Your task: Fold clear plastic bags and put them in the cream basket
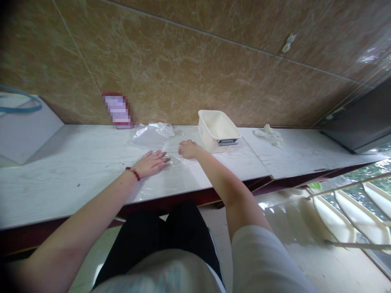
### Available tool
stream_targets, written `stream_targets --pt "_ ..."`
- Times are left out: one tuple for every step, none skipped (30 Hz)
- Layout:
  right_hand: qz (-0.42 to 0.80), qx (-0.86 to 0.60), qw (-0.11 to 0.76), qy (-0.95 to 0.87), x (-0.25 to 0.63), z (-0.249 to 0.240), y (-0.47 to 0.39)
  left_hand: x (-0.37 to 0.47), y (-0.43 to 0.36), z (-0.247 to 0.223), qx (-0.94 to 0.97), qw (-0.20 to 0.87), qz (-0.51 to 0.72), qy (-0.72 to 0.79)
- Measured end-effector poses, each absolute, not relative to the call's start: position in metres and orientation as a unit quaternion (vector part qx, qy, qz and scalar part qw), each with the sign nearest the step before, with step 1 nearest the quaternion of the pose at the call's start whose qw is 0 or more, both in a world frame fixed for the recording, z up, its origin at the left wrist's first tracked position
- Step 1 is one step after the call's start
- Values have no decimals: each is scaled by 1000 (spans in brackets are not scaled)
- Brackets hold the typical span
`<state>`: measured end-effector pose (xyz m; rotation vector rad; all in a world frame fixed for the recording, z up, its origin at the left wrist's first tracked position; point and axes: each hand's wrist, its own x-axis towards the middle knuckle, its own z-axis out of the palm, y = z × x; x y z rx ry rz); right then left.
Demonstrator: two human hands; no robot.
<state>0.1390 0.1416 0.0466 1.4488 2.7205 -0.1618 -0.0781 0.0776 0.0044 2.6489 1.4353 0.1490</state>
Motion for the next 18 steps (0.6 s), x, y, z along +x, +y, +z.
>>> stream_targets --pt "-48 467 35 882 138 48 144 -78 78 4 877 60 49 474" --pt "-45 464 45 883 138 51 146 -78 78 4 879 56 49 472" --pt "-45 462 57 884 138 53 148 -78 78 4 880 53 49 470" --pt "-49 460 70 884 140 56 150 -78 78 3 880 51 50 469" --pt "-56 459 83 883 142 59 152 -78 78 3 881 49 50 468" --pt "-64 459 94 881 145 62 153 -78 77 3 881 47 51 467" --pt "-74 461 100 878 149 64 154 -78 77 3 882 44 51 467" --pt "-87 467 100 874 152 66 154 -78 77 3 882 42 51 467" --pt "-101 475 96 869 156 68 155 -78 77 2 882 40 52 466" --pt "-115 485 87 863 160 68 155 -78 77 2 883 39 51 466" --pt "-127 498 73 855 163 68 154 -78 78 2 883 39 51 466" --pt "-137 514 55 845 165 68 153 -78 78 1 882 40 51 467" --pt "-146 532 33 833 167 66 152 -79 78 1 882 42 52 467" --pt "-160 549 9 820 168 64 150 -79 79 1 881 44 56 468" --pt "-184 566 -15 804 168 61 148 -79 79 0 880 46 62 469" --pt "-220 581 -42 782 168 57 146 -80 80 0 878 48 70 471" --pt "-266 595 -71 755 167 53 144 -80 81 0 877 50 78 472" --pt "-315 605 -101 724 166 49 142 -81 81 0 875 51 85 473"
